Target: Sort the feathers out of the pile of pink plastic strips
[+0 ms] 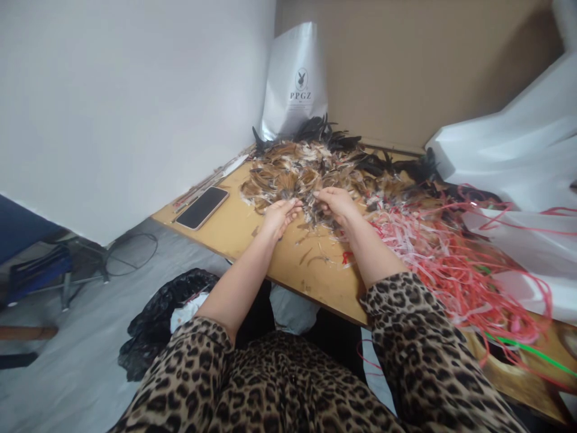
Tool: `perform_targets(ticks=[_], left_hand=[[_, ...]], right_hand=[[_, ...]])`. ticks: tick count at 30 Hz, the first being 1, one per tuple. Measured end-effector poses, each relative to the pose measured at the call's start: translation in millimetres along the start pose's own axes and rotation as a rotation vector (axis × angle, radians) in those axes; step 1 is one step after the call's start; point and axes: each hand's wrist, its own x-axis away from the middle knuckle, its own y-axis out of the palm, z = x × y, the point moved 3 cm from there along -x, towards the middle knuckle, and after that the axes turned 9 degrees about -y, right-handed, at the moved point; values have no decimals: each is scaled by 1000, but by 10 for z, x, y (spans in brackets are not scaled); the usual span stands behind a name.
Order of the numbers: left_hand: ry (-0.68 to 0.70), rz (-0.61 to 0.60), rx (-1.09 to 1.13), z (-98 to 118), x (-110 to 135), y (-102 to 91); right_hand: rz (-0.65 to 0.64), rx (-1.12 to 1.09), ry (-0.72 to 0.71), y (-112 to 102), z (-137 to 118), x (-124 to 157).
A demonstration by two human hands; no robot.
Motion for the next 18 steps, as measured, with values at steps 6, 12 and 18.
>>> perform_targets(ticks=[6, 12, 18], left_hand=[[-33, -45, -13, -5, 21, 24], [-71, -101, -52, -27, 80, 81], [-93, -157, -35, -18, 104, 108]], right_hand=[[2, 137, -150, 33, -74, 22], [27, 288, -239, 102, -70, 36], [10, 316, -257, 137, 19, 16]])
